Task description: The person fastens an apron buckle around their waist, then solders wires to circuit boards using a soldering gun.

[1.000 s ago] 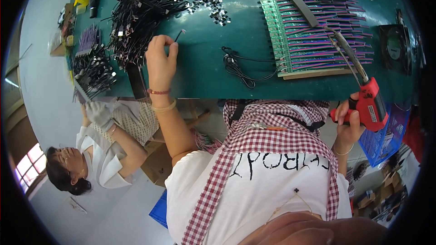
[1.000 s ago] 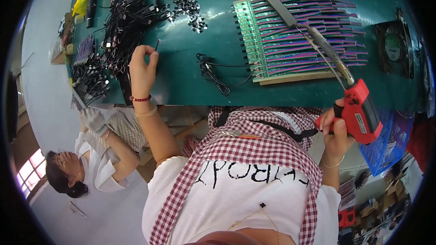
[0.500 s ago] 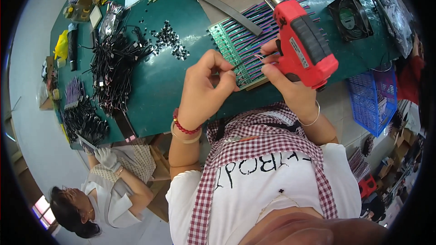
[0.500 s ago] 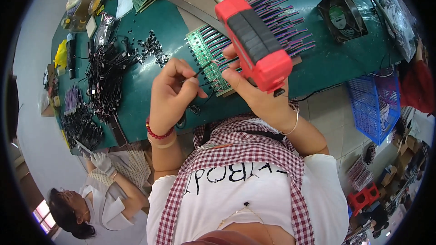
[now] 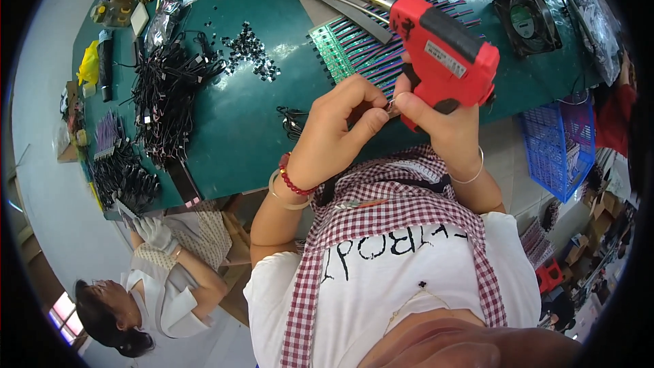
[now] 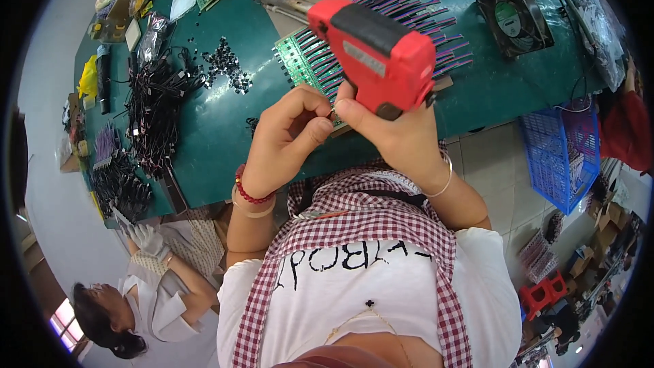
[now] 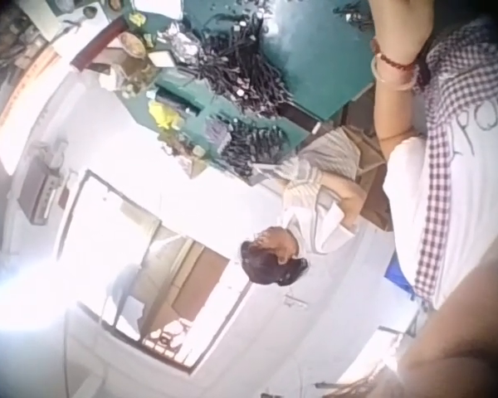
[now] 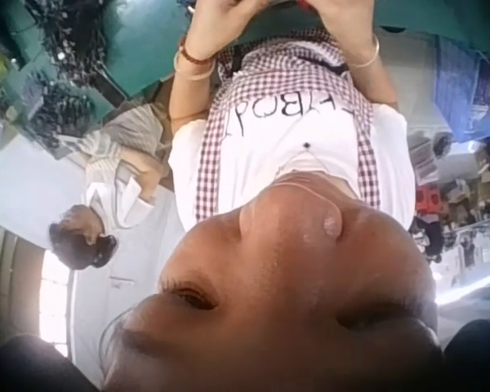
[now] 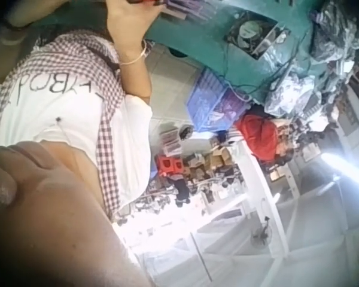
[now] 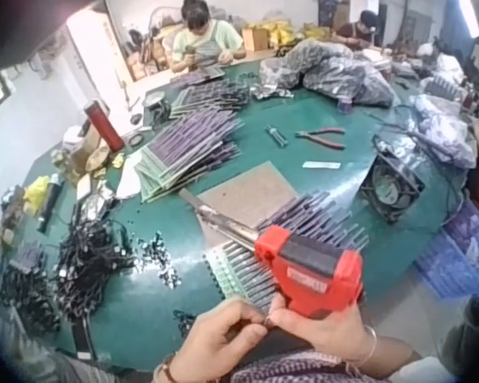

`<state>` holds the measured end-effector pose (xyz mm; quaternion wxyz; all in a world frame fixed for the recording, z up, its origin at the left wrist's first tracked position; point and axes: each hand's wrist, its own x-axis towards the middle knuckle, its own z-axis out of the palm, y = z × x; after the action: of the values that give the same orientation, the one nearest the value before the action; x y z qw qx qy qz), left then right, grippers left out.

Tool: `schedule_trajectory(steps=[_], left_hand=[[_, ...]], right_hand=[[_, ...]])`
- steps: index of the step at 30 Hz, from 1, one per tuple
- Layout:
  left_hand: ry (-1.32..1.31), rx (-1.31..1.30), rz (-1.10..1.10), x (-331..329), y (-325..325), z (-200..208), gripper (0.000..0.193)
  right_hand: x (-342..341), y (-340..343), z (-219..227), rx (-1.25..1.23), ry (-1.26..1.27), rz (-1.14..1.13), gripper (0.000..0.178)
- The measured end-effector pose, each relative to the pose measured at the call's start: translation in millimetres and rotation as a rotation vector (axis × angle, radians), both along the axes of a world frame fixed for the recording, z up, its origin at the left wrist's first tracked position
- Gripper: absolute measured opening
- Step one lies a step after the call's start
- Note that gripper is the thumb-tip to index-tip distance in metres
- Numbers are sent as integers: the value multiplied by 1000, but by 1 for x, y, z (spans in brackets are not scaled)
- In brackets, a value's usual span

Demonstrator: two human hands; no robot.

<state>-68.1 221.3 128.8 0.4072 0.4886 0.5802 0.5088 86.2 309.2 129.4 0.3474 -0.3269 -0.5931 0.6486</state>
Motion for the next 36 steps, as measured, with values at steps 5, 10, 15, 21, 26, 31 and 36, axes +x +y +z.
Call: schedule_trajectory(steps=[5,10,15,21,26,31,36], left_hand=[[254,-34,130,-9,-11,0,8],[791,-34,350,-16,-5,-16,12],[1062,-51,271,-4,-4,-30,17],[1137,22,267,-11,-1,-24,16],[1162,-201,-17,-33,-2,-12,17],[953,-337,-36,-14,-21,-3,18],[814,-100,297,-9,-21,-9,14]], right_hand=[[3,13,-11,-29,-28,80,19],[32,6,-16,-227,45,5,42],[71,-10,-32,-222,-6,-3,43],[110,-26,-46,-324,-18,-5,45],[117,-26,-49,-405,129,-52,43],[115,-26,-45,-363,69,-29,43],[111,-27,-45,-336,15,-3,42]])
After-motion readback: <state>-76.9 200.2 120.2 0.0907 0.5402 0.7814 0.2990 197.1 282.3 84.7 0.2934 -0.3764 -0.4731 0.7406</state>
